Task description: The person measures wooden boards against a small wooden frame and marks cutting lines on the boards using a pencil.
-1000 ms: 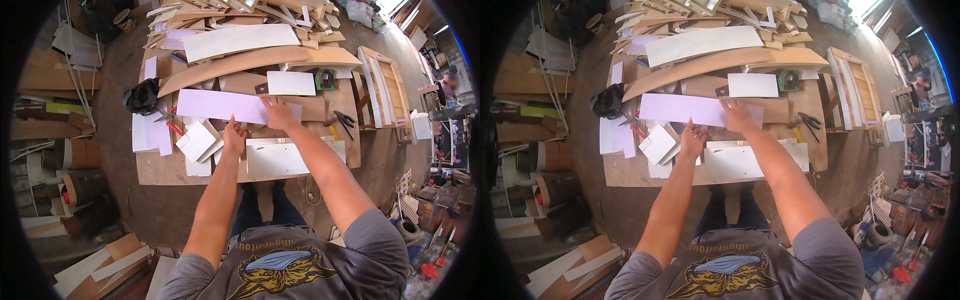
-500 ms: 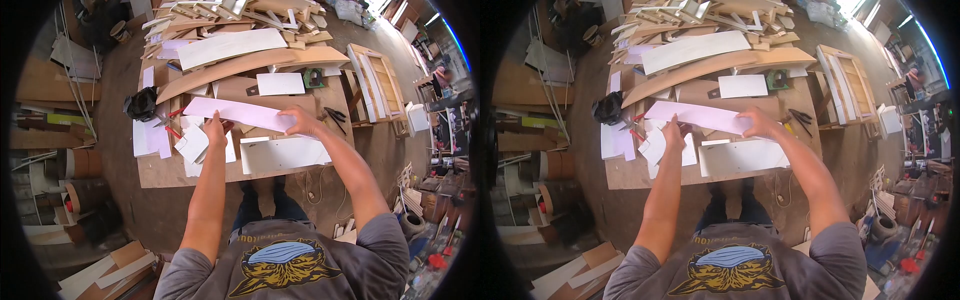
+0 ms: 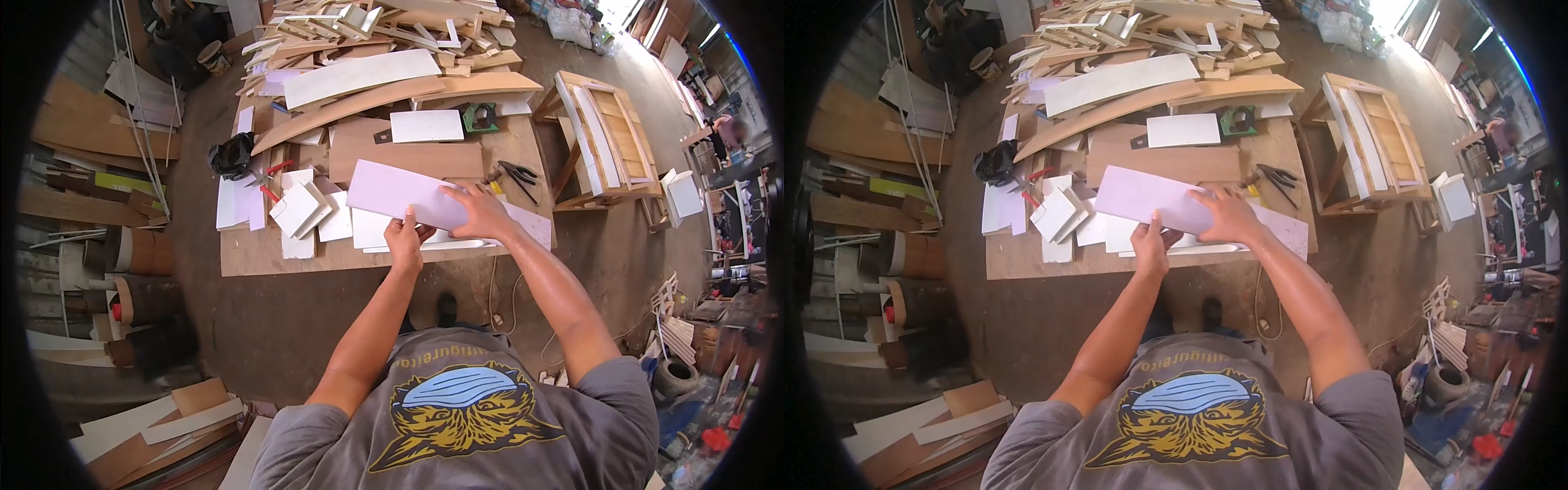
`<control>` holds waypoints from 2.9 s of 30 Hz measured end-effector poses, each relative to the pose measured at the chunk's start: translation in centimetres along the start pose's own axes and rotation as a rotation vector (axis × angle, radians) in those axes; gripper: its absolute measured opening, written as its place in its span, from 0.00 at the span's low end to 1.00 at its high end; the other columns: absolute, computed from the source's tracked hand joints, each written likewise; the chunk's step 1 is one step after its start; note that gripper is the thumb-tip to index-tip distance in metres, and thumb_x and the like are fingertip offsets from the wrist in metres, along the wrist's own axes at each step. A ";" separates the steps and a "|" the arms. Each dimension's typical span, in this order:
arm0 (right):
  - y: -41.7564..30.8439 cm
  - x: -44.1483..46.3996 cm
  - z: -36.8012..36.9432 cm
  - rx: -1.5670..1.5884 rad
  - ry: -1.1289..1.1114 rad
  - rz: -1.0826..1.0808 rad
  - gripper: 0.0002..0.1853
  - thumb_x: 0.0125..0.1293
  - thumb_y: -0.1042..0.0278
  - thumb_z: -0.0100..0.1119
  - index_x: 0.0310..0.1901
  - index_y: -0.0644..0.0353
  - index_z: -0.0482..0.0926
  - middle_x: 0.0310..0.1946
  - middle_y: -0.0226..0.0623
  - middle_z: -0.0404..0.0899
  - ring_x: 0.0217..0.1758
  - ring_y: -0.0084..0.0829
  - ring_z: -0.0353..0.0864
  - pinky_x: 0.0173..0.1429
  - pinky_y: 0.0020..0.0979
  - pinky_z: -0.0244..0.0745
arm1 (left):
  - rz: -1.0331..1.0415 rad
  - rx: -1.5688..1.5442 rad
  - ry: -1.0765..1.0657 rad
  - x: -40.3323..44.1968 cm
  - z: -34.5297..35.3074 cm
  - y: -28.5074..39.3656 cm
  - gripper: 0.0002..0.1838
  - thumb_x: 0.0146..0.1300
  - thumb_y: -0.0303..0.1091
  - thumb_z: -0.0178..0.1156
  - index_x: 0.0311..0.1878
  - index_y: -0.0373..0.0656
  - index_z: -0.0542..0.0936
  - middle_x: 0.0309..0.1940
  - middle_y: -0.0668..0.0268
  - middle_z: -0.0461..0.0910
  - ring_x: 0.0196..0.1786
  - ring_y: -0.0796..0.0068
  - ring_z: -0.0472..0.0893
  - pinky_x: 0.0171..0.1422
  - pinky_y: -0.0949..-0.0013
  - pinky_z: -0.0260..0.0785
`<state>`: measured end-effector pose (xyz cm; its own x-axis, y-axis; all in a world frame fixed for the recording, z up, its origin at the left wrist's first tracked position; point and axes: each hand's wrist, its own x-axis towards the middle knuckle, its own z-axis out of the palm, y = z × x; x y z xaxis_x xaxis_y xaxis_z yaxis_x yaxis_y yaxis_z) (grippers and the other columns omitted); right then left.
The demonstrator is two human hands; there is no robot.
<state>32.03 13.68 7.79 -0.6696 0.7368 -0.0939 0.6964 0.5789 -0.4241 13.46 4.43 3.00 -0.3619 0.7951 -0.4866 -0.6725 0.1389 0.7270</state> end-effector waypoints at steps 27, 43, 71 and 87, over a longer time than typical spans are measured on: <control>-0.1 0.6 3.4 -0.103 -0.052 -0.075 0.49 0.40 0.57 0.80 0.73 0.32 0.77 0.73 0.47 0.68 0.77 0.54 0.65 0.81 0.57 0.60 | 0.415 0.992 0.039 4.3 -15.4 4.0 0.25 0.80 0.39 0.58 0.73 0.35 0.75 0.32 0.66 0.78 0.34 0.82 0.69 0.40 0.71 0.68; -1.0 1.3 3.6 -0.130 -0.084 -0.042 0.55 0.41 0.56 0.82 0.77 0.29 0.70 0.74 0.49 0.67 0.79 0.54 0.63 0.83 0.59 0.54 | 0.522 1.072 0.051 4.6 -16.6 3.0 0.20 0.81 0.31 0.54 0.72 0.36 0.76 0.39 0.53 0.85 0.38 0.75 0.78 0.45 0.67 0.73; 14.4 -4.5 0.9 0.208 0.174 0.316 0.24 0.62 0.55 0.74 0.58 0.54 0.85 0.48 0.41 0.87 0.56 0.46 0.82 0.63 0.45 0.74 | 0.473 0.959 0.304 4.2 -13.4 1.1 0.23 0.84 0.37 0.52 0.70 0.28 0.76 0.61 0.56 0.85 0.58 0.74 0.81 0.65 0.69 0.73; 17.9 -2.9 -1.0 0.394 -0.106 0.404 0.13 0.69 0.59 0.68 0.47 0.56 0.90 0.42 0.45 0.89 0.47 0.46 0.88 0.50 0.42 0.80 | 0.498 1.001 0.400 4.2 -13.0 0.6 0.24 0.85 0.39 0.51 0.69 0.28 0.77 0.62 0.54 0.84 0.60 0.70 0.82 0.66 0.67 0.73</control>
<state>46.72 22.30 1.36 -0.4064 0.8216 -0.3998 0.7676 0.0697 -0.6371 3.17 0.15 -4.94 -0.7360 0.6763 -0.0307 0.3389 0.4073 0.8481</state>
